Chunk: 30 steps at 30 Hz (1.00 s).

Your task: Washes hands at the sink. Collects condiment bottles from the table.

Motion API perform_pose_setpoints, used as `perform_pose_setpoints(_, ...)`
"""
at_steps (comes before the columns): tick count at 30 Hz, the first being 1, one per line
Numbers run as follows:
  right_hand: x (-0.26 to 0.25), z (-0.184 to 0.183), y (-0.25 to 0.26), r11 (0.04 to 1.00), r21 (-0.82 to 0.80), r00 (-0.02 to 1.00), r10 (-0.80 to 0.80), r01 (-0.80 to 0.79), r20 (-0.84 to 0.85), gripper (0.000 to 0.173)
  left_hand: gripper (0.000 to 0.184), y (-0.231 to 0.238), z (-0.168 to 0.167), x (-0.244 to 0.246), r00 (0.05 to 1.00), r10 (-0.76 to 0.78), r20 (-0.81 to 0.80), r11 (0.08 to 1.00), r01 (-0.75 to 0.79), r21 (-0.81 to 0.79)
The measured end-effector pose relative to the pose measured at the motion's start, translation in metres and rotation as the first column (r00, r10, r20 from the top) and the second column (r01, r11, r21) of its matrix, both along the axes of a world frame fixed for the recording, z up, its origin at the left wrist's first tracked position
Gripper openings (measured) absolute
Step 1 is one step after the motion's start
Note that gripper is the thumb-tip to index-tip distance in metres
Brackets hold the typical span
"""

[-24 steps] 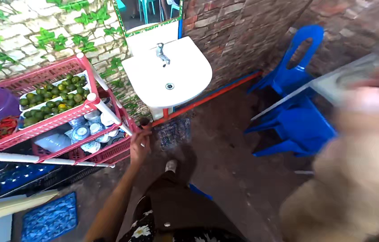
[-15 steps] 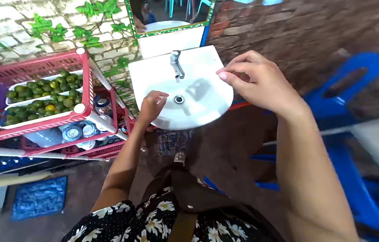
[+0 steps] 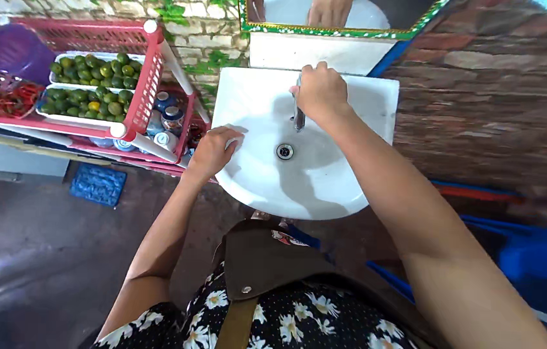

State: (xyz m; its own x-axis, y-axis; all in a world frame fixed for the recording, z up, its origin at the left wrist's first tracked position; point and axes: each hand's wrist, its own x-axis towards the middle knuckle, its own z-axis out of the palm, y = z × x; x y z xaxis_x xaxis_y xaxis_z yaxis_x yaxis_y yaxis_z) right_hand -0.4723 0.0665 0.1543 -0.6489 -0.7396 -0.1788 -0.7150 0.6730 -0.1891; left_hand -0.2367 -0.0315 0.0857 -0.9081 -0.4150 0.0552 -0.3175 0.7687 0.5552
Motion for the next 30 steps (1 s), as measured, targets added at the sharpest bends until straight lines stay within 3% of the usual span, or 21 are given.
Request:
perform_pose_setpoints(3, -0.011, -0.006, 0.004, 0.990, -0.013, 0.990, 0.140, -0.140, -0.012, 0.038, 0.028, 0.019, -0.012, 0.005, 0.982, -0.018, 0.186, 0.992, 0.041, -0.117)
perform_pose_setpoints(5, -0.022, -0.009, 0.011, 0.969, -0.058, 0.970, 0.242, -0.242, -0.007, 0.035, 0.044, 0.032, -0.026, 0.004, 0.922, -0.043, 0.385, 0.967, 0.136, -0.217)
perform_pose_setpoints(8, -0.041, -0.018, 0.034, 0.909, -0.278, 0.940, 0.337, -0.311, 0.052, 0.050, 0.074, 0.047, -0.024, -0.013, 0.697, 0.010, 0.717, 0.956, 0.204, -0.212)
perform_pose_setpoints(9, -0.043, -0.023, 0.046, 0.893, -0.351, 0.941, 0.328, -0.281, 0.083, 0.051, 0.080, 0.049, -0.025, -0.019, 0.657, 0.034, 0.753, 0.958, 0.194, -0.213)
perform_pose_setpoints(11, -0.038, -0.033, 0.073, 0.903, -0.409, 0.955, 0.228, -0.133, 0.191, 0.044, 0.088, 0.055, -0.035, -0.029, 0.668, 0.088, 0.739, 0.960, 0.141, -0.241)
perform_pose_setpoints(13, -0.027, -0.050, 0.091, 0.934, -0.355, 0.920, 0.116, 0.027, 0.375, 0.040, 0.095, 0.064, -0.049, -0.041, 0.692, 0.125, 0.711, 0.965, 0.082, -0.250)
perform_pose_setpoints(16, -0.013, -0.085, 0.094, 0.975, -0.212, 0.715, 0.108, 0.058, 0.691, 0.032, 0.082, 0.079, -0.075, -0.060, 0.755, -0.009, 0.656, 0.983, 0.128, -0.134)
perform_pose_setpoints(18, -0.001, -0.095, 0.081, 0.979, -0.177, 0.523, 0.102, 0.096, 0.846, 0.028, 0.085, 0.090, -0.088, -0.077, 0.723, -0.182, 0.667, 0.979, 0.193, 0.059)
perform_pose_setpoints(19, 0.007, -0.096, 0.074, 0.969, -0.188, 0.440, 0.101, 0.160, 0.892, 0.027, 0.089, 0.098, -0.088, -0.087, 0.696, -0.265, 0.668, 0.964, 0.200, 0.174)
perform_pose_setpoints(22, 0.029, -0.088, 0.060, 0.876, -0.228, 0.228, 0.140, 0.424, 0.964, 0.022, 0.073, 0.115, -0.076, -0.103, 0.642, -0.519, 0.565, 0.850, 0.315, 0.423)
perform_pose_setpoints(24, 0.029, -0.083, 0.059, 0.856, -0.195, 0.133, 0.149, 0.478, 0.980, 0.023, 0.065, 0.106, -0.073, -0.102, 0.689, -0.536, 0.487, 0.838, 0.367, 0.404)
perform_pose_setpoints(26, 0.017, -0.086, 0.066, 0.866, -0.211, 0.212, 0.126, 0.453, 0.969, 0.026, 0.057, 0.071, -0.080, -0.104, 0.713, -0.528, 0.461, 0.849, 0.449, 0.278)
perform_pose_setpoints(27, 0.008, -0.085, 0.070, 0.881, -0.246, 0.343, 0.103, 0.404, 0.934, 0.026, 0.047, 0.051, -0.085, -0.108, 0.757, -0.514, 0.403, 0.857, 0.465, 0.221)
perform_pose_setpoints(28, 0.000, -0.079, 0.074, 0.906, -0.281, 0.502, 0.091, 0.317, 0.860, 0.026, 0.035, 0.038, -0.080, -0.113, 0.821, -0.470, 0.324, 0.881, 0.415, 0.227)
perform_pose_setpoints(30, -0.010, -0.053, 0.079, 0.935, -0.338, 0.799, 0.120, 0.109, 0.589, 0.027, 0.025, 0.030, -0.053, -0.121, 0.940, -0.218, 0.262, 0.922, 0.110, 0.372)
